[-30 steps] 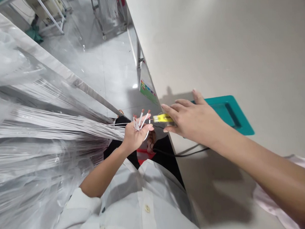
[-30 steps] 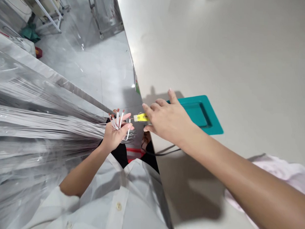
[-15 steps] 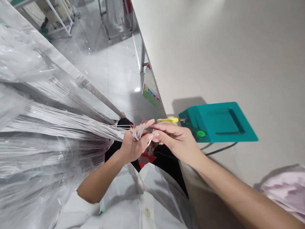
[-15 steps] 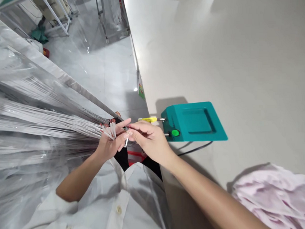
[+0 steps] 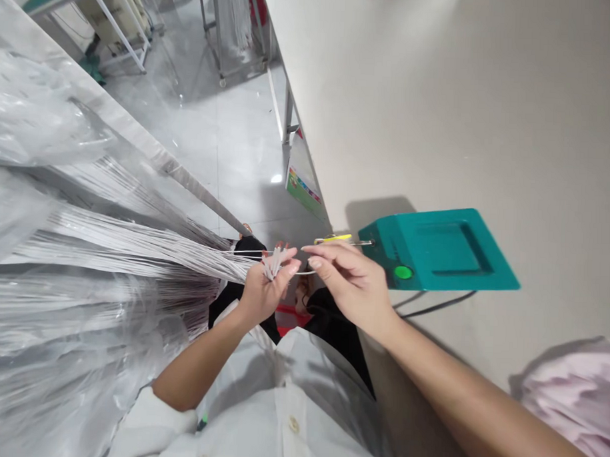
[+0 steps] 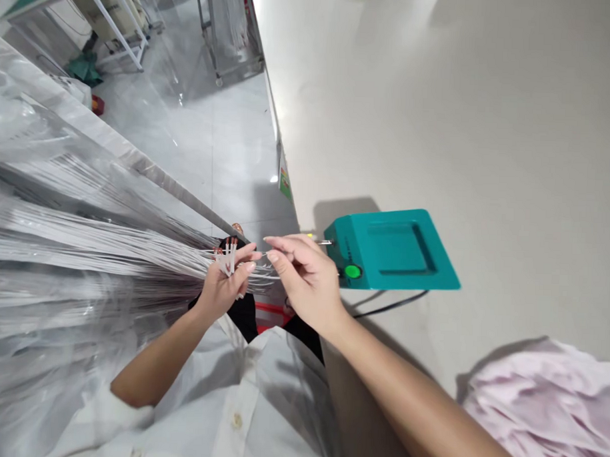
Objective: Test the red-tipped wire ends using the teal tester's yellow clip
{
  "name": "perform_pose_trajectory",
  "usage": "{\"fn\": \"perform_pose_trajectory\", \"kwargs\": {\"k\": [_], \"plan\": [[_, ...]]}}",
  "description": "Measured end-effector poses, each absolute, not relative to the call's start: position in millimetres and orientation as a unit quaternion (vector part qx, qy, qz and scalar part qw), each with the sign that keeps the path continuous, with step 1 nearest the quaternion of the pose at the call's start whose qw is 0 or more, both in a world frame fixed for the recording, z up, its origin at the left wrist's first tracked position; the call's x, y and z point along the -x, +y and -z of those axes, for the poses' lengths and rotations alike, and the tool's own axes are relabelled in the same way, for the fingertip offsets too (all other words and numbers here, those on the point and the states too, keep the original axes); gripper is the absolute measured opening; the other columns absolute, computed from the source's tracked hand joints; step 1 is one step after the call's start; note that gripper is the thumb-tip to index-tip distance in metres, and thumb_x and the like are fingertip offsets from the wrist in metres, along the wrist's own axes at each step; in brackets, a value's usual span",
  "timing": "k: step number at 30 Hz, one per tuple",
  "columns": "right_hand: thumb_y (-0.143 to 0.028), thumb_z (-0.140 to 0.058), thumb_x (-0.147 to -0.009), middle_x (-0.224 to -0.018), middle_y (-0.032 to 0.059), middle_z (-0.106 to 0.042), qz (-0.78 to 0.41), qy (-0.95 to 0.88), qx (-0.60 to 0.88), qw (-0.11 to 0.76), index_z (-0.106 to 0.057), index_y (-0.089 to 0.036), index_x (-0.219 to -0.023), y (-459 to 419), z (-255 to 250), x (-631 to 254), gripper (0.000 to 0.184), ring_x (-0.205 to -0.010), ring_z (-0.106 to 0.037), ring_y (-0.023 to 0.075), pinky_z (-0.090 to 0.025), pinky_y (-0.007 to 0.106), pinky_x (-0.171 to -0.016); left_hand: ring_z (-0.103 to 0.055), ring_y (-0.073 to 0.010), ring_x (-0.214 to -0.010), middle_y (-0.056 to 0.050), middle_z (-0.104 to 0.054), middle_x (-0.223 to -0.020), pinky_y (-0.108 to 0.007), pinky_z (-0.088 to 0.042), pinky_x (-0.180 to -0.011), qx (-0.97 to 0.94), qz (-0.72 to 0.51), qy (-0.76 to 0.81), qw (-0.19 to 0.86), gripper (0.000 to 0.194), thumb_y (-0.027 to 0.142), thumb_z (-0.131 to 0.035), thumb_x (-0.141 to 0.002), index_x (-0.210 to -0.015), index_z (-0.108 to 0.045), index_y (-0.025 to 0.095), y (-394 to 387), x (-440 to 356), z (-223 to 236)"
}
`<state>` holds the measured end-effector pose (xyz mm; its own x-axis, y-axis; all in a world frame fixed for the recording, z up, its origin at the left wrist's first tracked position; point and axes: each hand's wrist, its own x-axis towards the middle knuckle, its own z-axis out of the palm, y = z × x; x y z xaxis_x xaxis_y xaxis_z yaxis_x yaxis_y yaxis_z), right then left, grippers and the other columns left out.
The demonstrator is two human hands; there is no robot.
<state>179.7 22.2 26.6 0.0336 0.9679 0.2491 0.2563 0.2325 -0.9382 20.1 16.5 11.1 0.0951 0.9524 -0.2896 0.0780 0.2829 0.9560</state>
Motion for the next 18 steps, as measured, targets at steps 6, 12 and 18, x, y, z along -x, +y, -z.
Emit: {"fn": "perform_pose_trajectory", "kwargs": {"k": [6, 12, 18], "plan": [[-0.027, -0.060, -0.080, -0.076, 0.0037, -0.067, -0.396, -0.649, 0.450, 0.468, -0.069, -0.022, -0.081, 20.0, -22.3, -170.9, 0.009, -0.070, -0.062, 0.0158, -0.051, 0.032, -0.066, -0.041, -0.0075, -0.042, 0.003, -0.048, -0.043, -0.021, -0.037, -0.046, -0.575, -0.337, 0.492, 0.560, 0.033, 0.039, -0.057, -0.081, -0.058, -0.060, 0.016, 13.4, -26.6, -17.8], [-0.028, -0.055, -0.084, -0.064, 0.0023, -0.060, -0.427, -0.611, 0.478, 0.465, -0.060, -0.021, -0.064, 18.8, -23.4, -173.0, 0.022, -0.063, -0.055, 0.0153, -0.046, 0.032, -0.063, -0.042, -0.0061, -0.038, 0.003, -0.051, -0.045, -0.020, -0.036, -0.042, -0.531, -0.350, 0.476, 0.607, 0.037, 0.048, -0.057, -0.079, -0.070, -0.066, 0.013, 13.5, -26.0, -18.1], [-0.027, -0.053, -0.085, -0.067, 0.0024, -0.058, -0.427, -0.621, 0.465, 0.465, -0.057, -0.020, -0.065, 17.7, -19.2, -170.2, 0.022, -0.066, -0.054, 0.0149, -0.045, 0.031, -0.064, -0.065, -0.0138, -0.063, -0.011, -0.071, -0.089, -0.024, -0.050, -0.057, -0.403, -0.461, 0.543, 0.575, 0.047, 0.051, -0.052, -0.082, -0.104, -0.065, 0.012, 16.0, -20.0, -13.2]]}}
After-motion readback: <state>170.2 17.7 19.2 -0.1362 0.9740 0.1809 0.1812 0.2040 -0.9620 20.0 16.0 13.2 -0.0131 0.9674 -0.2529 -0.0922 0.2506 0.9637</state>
